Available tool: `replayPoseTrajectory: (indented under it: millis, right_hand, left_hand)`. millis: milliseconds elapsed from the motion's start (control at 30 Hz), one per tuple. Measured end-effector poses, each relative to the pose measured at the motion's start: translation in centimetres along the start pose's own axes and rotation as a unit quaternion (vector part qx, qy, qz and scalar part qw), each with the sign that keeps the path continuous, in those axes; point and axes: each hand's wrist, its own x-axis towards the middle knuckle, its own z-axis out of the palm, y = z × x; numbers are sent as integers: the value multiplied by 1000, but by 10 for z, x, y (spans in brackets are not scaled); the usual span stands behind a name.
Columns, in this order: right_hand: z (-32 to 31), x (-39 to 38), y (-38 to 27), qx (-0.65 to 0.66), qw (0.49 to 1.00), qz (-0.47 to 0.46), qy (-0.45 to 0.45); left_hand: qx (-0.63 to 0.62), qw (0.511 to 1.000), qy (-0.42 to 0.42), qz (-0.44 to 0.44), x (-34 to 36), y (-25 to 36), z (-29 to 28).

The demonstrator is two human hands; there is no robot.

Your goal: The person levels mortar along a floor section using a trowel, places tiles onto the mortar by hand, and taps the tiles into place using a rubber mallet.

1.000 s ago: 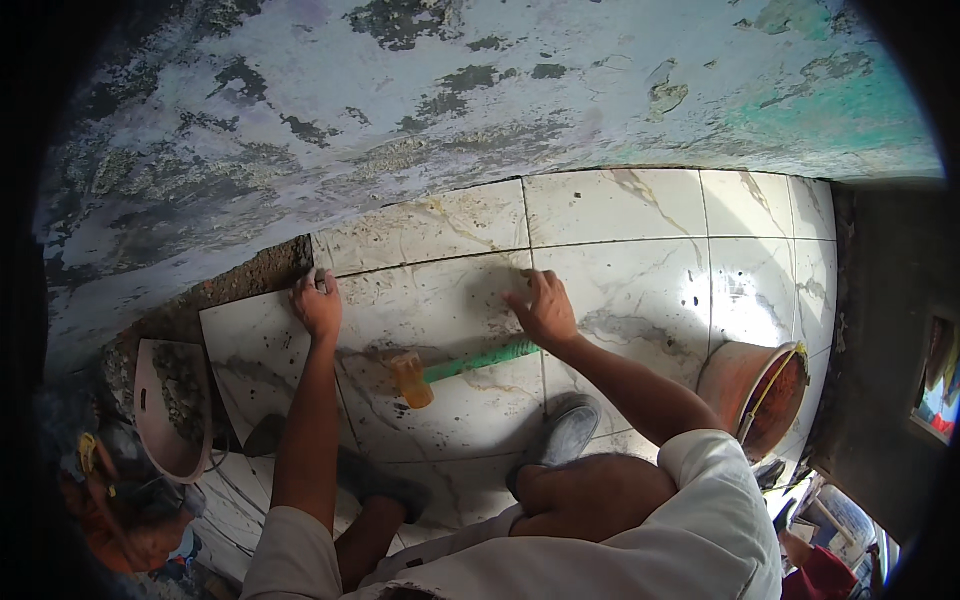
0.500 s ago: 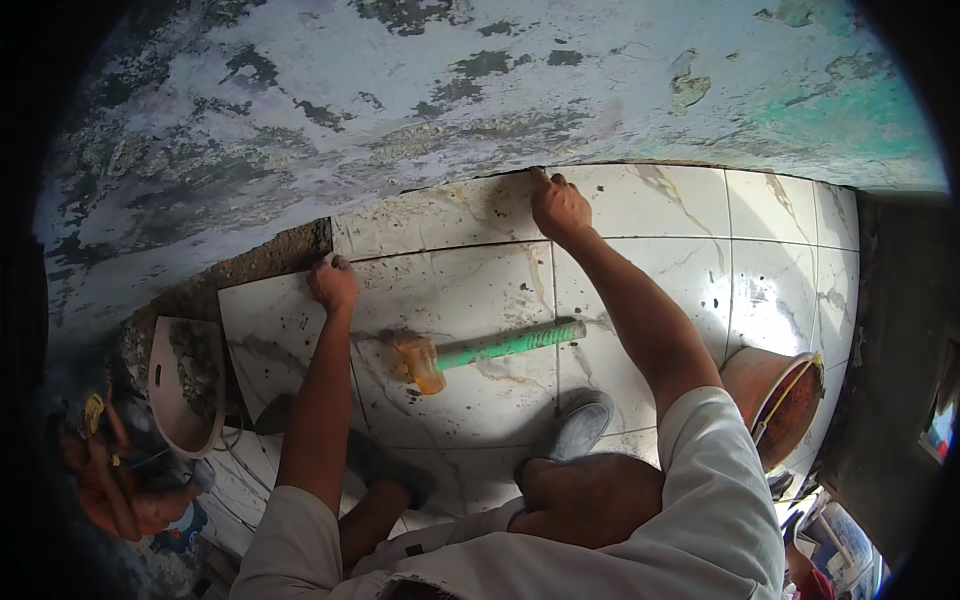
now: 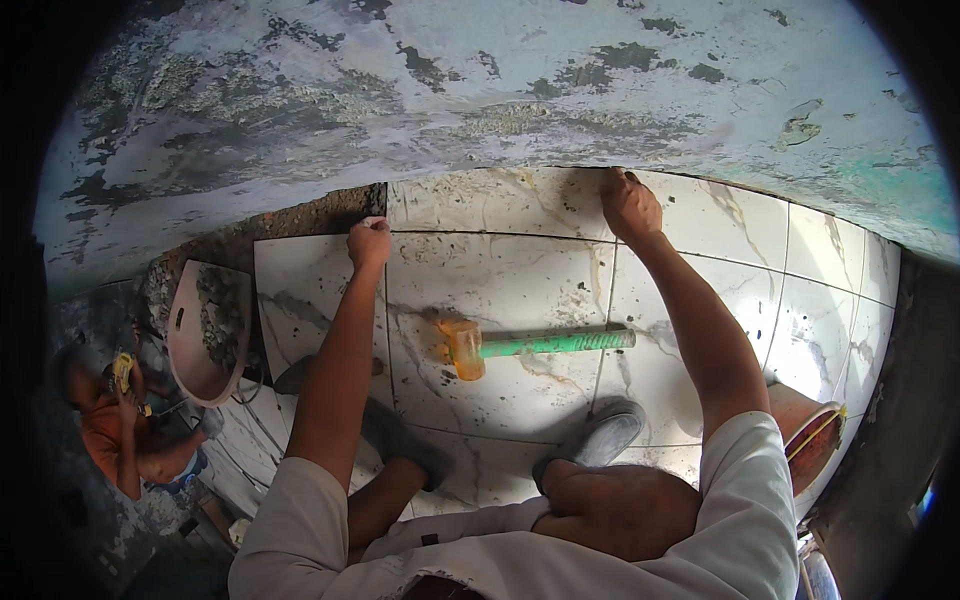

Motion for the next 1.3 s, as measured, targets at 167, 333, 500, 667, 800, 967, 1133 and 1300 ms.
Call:
replayPoseTrajectory:
  millis: [167, 333, 500, 667, 800, 967, 1133, 1300]
  right_hand:
    - [-2, 4, -5, -17, 999, 24, -26]
    - [-6, 10, -10, -35, 998, 28, -51]
    - [-12, 7, -19, -125, 987, 43, -89]
    - [-4, 9, -12, -136, 989, 2, -55]
    - [-2, 12, 0, -121, 992, -9, -44]
    - [-5, 15, -15, -130, 991, -14, -20]
    - [3, 24, -3, -119, 992, -42, -25]
    - [5, 23, 2, -138, 989, -40, -33]
  left_hand:
    - [-36, 999, -9, -10, 7, -7, 7]
    - [-52, 998, 4, -22, 11, -11, 14]
    - [-44, 999, -5, -20, 11, -6, 16]
    - [-17, 1000, 0, -22, 17, -5, 17]
    - [-24, 999, -18, -30, 15, 2, 19]
    - [-26, 999, -18, -43, 24, -7, 17]
    - [-14, 998, -12, -57, 29, -7, 19]
    - [-40, 997, -26, -60, 24, 0, 19]
